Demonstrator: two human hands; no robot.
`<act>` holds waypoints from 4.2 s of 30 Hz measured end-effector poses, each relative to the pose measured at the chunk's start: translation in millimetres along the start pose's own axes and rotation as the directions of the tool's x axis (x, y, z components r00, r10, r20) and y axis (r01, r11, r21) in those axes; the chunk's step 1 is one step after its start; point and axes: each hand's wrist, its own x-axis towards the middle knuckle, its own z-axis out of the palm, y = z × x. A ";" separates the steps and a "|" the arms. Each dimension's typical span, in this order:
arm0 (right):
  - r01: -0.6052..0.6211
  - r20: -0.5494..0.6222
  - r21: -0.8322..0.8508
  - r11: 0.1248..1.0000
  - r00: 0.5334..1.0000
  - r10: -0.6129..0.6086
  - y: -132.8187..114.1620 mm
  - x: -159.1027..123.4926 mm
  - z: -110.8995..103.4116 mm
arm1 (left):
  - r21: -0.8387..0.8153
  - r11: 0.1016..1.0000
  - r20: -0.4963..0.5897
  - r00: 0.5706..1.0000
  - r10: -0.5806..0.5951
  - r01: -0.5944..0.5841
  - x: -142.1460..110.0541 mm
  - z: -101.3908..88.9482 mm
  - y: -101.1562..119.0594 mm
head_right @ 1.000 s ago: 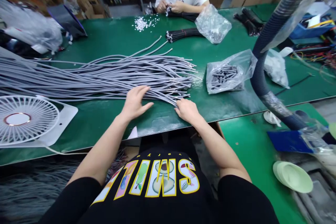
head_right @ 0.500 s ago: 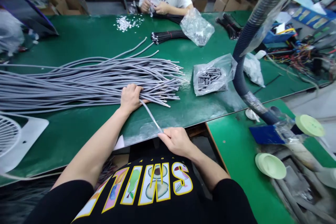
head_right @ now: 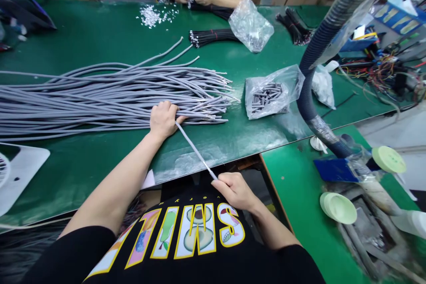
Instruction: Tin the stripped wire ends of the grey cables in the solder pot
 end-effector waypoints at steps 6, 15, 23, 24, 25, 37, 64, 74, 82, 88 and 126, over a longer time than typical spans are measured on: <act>-0.022 0.064 0.066 0.998 0.998 0.017 8.1 -11.0 -13.3 | 0.011 1.000 -0.043 0.999 0.004 -0.004 -2.4 2.7 -3.0; 0.001 -0.044 -0.007 1.000 0.999 -0.001 29.6 14.9 -14.7 | -0.132 0.858 -0.135 0.867 0.480 -0.496 -18.3 -12.1 33.7; -0.028 0.003 -0.101 0.994 1.000 0.028 48.9 2.8 -39.2 | -0.158 0.838 0.011 0.848 0.530 -0.521 -23.4 -15.5 35.5; -0.052 -0.016 -0.155 0.987 0.999 0.050 52.4 5.2 -39.4 | -0.145 0.840 0.041 0.845 0.533 -0.523 -26.3 -14.6 33.0; -0.068 -0.024 -0.210 0.975 0.998 0.064 54.9 9.1 -38.4 | -0.132 0.839 0.069 0.839 0.539 -0.528 -28.9 -13.6 29.5; -0.012 -0.051 -0.316 0.949 0.999 -0.004 20.9 42.8 -6.7 | -0.093 0.892 0.047 0.893 0.448 -0.442 -24.9 -4.4 -16.2; 0.033 -0.026 -0.769 0.638 0.996 -0.083 43.1 116.3 -51.5 | -0.074 0.922 -0.072 0.924 0.375 -0.380 -28.3 -22.0 8.4; -0.044 -0.059 -0.746 0.665 0.998 0.000 30.4 111.1 -32.3 | -0.021 0.919 0.043 0.918 0.394 -0.393 -21.7 -11.0 15.1; -0.024 -0.051 -0.722 0.692 0.999 -0.018 -2.0 96.7 -32.6 | -0.024 0.930 0.036 0.930 0.366 -0.366 -21.3 -0.4 15.3; -0.076 0.010 -0.771 0.632 0.991 0.132 2.7 86.3 -11.1 | -0.070 0.947 -0.011 0.950 0.313 -0.312 -18.6 9.6 17.2; 0.069 -0.091 -0.722 0.689 0.977 -0.193 32.1 101.4 -70.6 | -0.424 0.871 0.439 0.785 0.438 -0.249 -26.2 -50.3 -2.4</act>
